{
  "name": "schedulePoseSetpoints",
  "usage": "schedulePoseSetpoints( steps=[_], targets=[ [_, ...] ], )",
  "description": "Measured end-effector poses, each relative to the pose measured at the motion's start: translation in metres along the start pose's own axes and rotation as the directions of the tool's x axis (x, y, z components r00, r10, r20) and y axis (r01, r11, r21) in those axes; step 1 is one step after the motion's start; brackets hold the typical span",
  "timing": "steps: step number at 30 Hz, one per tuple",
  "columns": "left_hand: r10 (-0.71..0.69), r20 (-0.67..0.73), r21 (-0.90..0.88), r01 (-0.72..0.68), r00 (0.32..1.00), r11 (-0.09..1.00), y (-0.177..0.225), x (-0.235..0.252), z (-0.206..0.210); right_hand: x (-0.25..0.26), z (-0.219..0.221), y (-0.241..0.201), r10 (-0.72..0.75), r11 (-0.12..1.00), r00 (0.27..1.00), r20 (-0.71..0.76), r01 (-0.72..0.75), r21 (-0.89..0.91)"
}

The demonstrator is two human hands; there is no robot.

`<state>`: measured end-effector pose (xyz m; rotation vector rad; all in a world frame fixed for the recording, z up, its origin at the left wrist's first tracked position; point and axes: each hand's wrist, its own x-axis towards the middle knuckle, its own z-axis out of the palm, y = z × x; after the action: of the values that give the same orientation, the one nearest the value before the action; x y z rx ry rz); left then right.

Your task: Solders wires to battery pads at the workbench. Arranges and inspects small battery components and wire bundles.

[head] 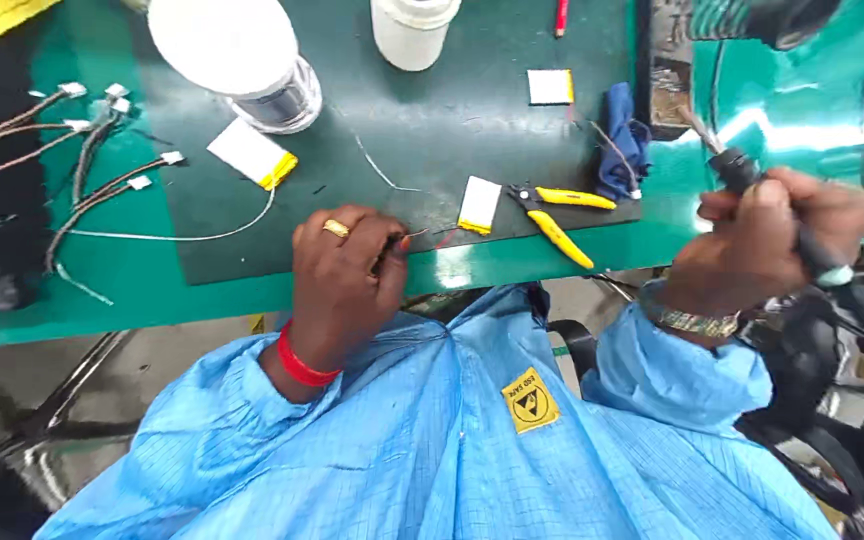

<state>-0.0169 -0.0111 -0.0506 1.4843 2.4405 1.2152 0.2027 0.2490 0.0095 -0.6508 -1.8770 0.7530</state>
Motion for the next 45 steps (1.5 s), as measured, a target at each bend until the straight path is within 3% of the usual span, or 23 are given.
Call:
schedulePoseSetpoints(
  steps=[2, 4, 7, 9, 11, 12, 13, 15, 18, 20, 22, 26, 31, 39, 43, 45],
  targets=[
    [-0.006, -0.005, -0.001, 0.006, 1.0, 1.0, 0.0, -0.001, 0.0, 0.023, -0.014, 0.018, 0.278, 0.96, 0.958, -0.069, -0.276, 0.043],
    [-0.006, -0.009, -0.002, 0.006, 1.0, 1.0, -0.001, -0.001, 0.001, 0.039, -0.016, 0.042, 0.521, 0.851, 0.843, -0.133, -0.503, 0.149],
    [0.004, -0.022, -0.004, -0.004, 1.0, 1.0, -0.002, -0.001, 0.002, 0.051, -0.009, 0.068, 0.654, 0.756, 0.724, -0.219, -0.614, 0.227],
    [0.004, -0.023, -0.004, -0.005, 1.0, 1.0, -0.002, -0.001, 0.003, 0.042, -0.011, 0.072, 0.565, 0.825, 0.803, -0.192, -0.556, 0.099],
    [-0.007, -0.024, -0.009, 0.006, 1.0, 1.0, -0.002, -0.001, 0.002, 0.035, -0.016, 0.08, 0.265, 0.95, 0.953, -0.146, -0.284, -0.128],
    [-0.008, -0.025, -0.011, 0.008, 1.0, 1.0, -0.002, -0.001, 0.002, 0.035, -0.018, 0.086, 0.093, 0.963, 0.989, -0.113, -0.118, -0.244],
    [-0.006, -0.024, -0.011, 0.006, 1.0, 1.0, -0.001, 0.0, 0.002, 0.034, -0.02, 0.089, -0.027, 0.938, 0.999, -0.047, 0.01, -0.346],
    [-0.002, -0.025, -0.014, 0.002, 1.0, 1.0, 0.0, 0.001, 0.003, 0.033, -0.022, 0.09, -0.127, 0.873, 0.987, 0.096, 0.157, -0.462],
    [-0.006, -0.04, -0.009, 0.005, 0.999, 1.0, 0.001, 0.001, 0.001, 0.023, -0.018, 0.068, -0.246, 0.903, 0.956, 0.16, 0.286, -0.322],
    [-0.004, -0.042, -0.003, 0.004, 0.999, 1.0, 0.002, 0.001, 0.002, 0.002, -0.007, 0.042, -0.258, 0.963, 0.962, 0.089, 0.263, -0.056],
    [-0.004, -0.04, 0.004, 0.004, 0.999, 1.0, 0.003, 0.002, 0.002, -0.029, 0.02, 0.003, -0.166, 0.973, 0.98, 0.109, 0.145, 0.181],
    [-0.016, -0.027, -0.005, 0.016, 1.0, 1.0, 0.004, 0.003, 0.001, -0.088, 0.08, -0.047, -0.012, 0.933, 0.971, 0.239, -0.076, 0.352],
    [0.0, -0.027, 0.005, 0.0, 1.0, 1.0, 0.003, 0.003, 0.0, -0.107, 0.104, -0.04, 0.009, 0.947, 0.975, 0.224, -0.08, 0.31],
    [0.009, -0.029, 0.009, -0.009, 1.0, 1.0, 0.003, 0.002, 0.0, -0.111, 0.104, -0.038, -0.036, 0.947, 0.973, 0.228, -0.04, 0.319],
    [0.0, -0.009, -0.007, 0.0, 1.0, 1.0, 0.002, 0.001, 0.0, -0.107, 0.079, -0.031, -0.191, 0.974, 0.932, 0.307, 0.14, 0.179],
    [-0.011, -0.008, -0.017, 0.01, 1.0, 1.0, 0.002, 0.001, 0.0, -0.094, 0.06, -0.037, -0.206, 0.978, 0.938, 0.28, 0.183, 0.105]
  ],
)
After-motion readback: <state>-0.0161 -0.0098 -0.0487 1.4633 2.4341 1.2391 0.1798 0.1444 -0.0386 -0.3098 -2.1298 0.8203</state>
